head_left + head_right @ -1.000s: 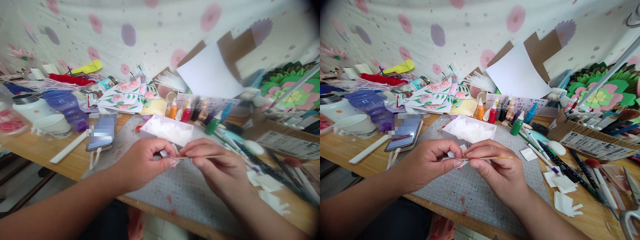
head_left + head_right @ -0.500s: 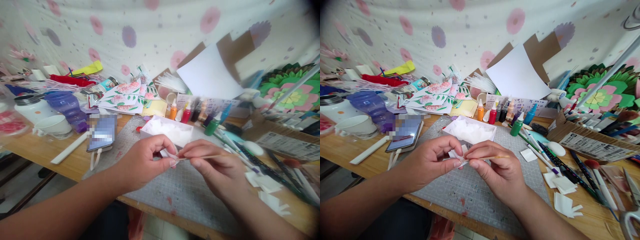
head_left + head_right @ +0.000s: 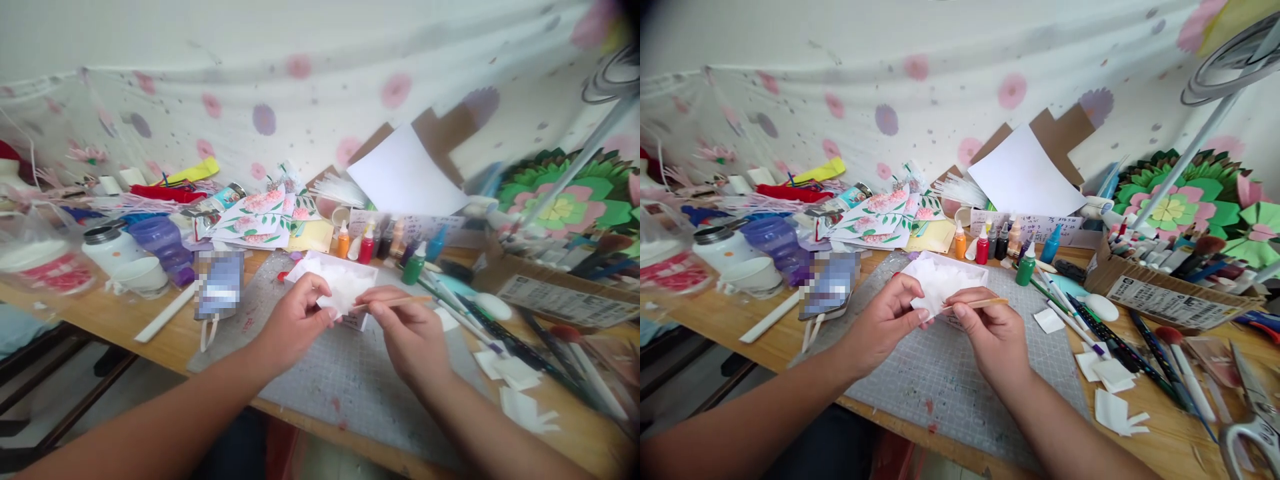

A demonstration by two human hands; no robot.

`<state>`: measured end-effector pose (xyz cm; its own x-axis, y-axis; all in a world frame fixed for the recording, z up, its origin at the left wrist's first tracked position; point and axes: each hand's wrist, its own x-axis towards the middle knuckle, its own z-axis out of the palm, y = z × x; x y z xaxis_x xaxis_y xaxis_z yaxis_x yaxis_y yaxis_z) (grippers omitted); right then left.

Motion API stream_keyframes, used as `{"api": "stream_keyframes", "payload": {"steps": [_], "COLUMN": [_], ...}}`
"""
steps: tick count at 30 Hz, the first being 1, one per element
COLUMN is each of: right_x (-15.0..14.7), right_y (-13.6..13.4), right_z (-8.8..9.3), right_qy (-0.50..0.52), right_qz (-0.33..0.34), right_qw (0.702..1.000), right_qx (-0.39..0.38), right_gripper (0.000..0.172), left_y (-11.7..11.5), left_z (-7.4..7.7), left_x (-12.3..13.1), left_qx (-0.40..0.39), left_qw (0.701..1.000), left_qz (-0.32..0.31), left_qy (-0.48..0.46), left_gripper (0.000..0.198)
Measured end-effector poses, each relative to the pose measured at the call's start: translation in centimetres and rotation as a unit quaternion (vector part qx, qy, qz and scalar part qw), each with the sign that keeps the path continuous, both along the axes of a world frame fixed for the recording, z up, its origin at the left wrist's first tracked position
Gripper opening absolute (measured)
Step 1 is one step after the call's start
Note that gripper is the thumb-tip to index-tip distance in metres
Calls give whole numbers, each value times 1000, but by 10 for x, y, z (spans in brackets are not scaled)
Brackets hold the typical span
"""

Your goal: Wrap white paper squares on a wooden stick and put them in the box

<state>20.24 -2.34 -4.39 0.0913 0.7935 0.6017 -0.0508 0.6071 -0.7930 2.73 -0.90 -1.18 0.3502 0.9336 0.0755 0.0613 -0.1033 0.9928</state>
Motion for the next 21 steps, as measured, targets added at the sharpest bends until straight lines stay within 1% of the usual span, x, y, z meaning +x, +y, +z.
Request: {"api": "stream_keyframes", "payload": {"steps": [3,6,10,12,17,21], "right_x": [-1,-3,-3,0,16,22], "right_y": [2,0,1,5,25,35], "right_z": [1,5,8,6,-5,-12], "right_qy": [5,-4,-12,-9,-1,-19], "right_qz": [-6,-8,-14,-34,-116,-142], "right_qw": [1000,1000,1000,999,989,985], "right_qx": [-9,-10,-20,-35,-91,-92], "right_gripper": [14,11,15,18,22,25], "left_y": [-1,-3,-1,2,17,26], "left_z": [0,2,4,4,0,-2], "left_x": [1,4,8,7,-5,-8], "left_qx": [3,-5,-11,-11,-9,-8], "left_qw": [1000,999,999,998,994,993], "left_qz": [-3,-10,17,39,92,107], "left_qy": [23,37,45,53,58,53], "left_gripper": [16,19,18,17,19,22]}}
